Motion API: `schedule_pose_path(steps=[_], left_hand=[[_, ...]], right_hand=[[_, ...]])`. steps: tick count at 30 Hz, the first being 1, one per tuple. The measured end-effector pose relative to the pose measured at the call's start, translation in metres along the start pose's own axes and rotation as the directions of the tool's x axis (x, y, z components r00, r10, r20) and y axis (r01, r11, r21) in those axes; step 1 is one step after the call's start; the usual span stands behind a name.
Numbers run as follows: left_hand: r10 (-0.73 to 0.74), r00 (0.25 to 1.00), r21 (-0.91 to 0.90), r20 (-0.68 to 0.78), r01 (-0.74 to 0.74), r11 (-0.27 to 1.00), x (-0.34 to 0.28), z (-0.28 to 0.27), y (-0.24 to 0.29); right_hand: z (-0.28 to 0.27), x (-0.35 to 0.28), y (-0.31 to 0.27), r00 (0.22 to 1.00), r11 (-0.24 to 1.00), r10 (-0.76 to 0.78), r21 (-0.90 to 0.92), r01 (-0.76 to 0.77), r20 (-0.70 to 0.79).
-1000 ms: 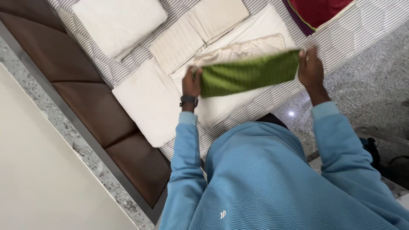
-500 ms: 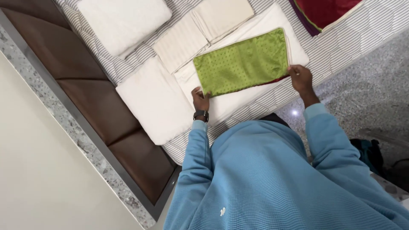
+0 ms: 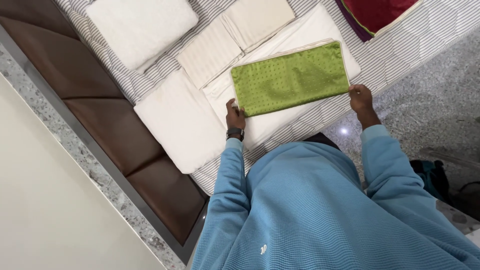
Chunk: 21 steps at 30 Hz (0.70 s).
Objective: The person folds a green towel and a red towel on a bed, placing them in a neat stack. They then proceed to fold several white sheets and pillowcases, smoothing each item and stacking them on the bed.
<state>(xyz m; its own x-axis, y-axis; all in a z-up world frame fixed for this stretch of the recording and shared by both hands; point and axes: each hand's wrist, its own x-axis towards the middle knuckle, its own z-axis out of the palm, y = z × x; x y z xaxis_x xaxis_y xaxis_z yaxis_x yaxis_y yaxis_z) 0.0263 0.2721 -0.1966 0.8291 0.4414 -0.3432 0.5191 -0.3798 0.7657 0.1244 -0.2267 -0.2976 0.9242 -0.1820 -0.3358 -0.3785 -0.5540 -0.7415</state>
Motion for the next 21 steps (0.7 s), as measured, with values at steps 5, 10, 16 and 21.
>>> schedule_pose_path(steps=[5, 10, 16, 21], left_hand=[[-0.005, 1.0, -0.012, -0.025, 0.005, 1.0, 0.013, 0.015, -0.037], [-0.132, 0.991, 0.026, -0.027, 0.132, 0.991, 0.007, 0.008, -0.016], [-0.125, 0.991, 0.168, -0.056, 0.133, 0.977, -0.007, 0.0, 0.004], [-0.127, 0.992, 0.357, -0.006, 0.121, 0.926, -0.049, -0.018, 0.003]], right_hand=[[-0.005, -0.02, -0.069, 0.96, 0.914, 0.206, 0.314, -0.257, 0.187], [-0.004, -0.016, -0.089, 0.957, 0.937, 0.209, 0.239, -0.255, 0.202], [0.008, -0.011, -0.067, 0.98, 0.898, 0.141, 0.399, -0.187, 0.141], [-0.002, -0.046, -0.086, 0.956, 0.97, -0.216, 0.072, 0.234, -0.197]])
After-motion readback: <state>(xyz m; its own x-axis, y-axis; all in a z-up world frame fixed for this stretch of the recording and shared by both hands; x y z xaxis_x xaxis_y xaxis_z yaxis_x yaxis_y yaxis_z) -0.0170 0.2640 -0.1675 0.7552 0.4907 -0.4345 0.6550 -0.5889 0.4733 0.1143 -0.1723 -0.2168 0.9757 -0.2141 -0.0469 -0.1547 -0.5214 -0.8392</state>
